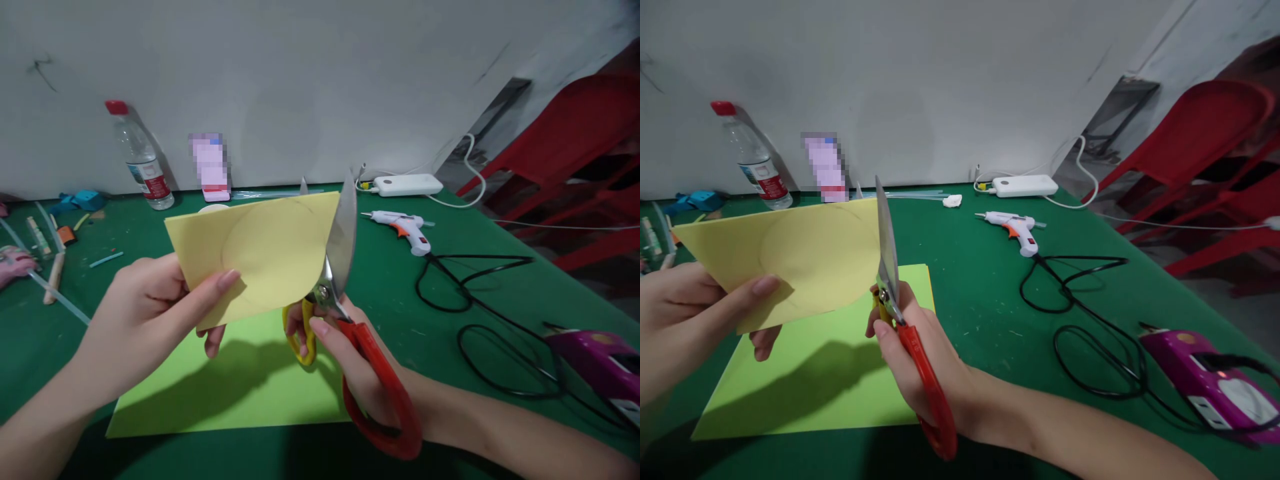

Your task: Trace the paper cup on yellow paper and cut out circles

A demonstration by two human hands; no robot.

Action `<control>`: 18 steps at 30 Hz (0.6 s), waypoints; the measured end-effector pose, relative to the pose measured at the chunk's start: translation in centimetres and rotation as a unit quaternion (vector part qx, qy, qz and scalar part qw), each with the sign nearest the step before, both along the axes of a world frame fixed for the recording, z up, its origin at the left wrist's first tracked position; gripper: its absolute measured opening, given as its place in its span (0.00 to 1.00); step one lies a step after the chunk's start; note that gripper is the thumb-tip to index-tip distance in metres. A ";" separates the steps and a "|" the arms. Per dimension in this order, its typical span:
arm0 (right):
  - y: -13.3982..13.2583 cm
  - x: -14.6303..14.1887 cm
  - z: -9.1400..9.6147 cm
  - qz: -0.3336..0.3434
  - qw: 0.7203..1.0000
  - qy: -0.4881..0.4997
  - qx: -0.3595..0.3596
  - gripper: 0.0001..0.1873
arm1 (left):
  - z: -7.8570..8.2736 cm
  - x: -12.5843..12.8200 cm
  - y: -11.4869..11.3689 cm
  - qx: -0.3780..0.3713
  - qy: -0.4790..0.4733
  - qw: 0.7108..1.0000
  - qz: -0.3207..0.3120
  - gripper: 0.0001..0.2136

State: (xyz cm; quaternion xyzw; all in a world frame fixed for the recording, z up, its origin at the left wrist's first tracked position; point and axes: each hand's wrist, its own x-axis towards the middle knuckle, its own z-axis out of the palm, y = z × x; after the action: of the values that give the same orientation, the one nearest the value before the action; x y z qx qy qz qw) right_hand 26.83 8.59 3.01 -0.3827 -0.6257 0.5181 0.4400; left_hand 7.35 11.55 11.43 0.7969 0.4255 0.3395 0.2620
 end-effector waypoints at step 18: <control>-0.1 0.0 -1.0 -0.043 0.999 -0.022 0.026 0.10 | 0.0 -0.1 0.1 -0.034 -0.023 0.999 -0.001 0.15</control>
State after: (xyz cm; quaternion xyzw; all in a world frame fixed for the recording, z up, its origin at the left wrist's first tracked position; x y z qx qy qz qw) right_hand 26.83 8.51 2.00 -0.4089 -0.6313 0.4740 0.4578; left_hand 7.23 11.62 11.38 0.7802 0.4297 0.3424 0.2990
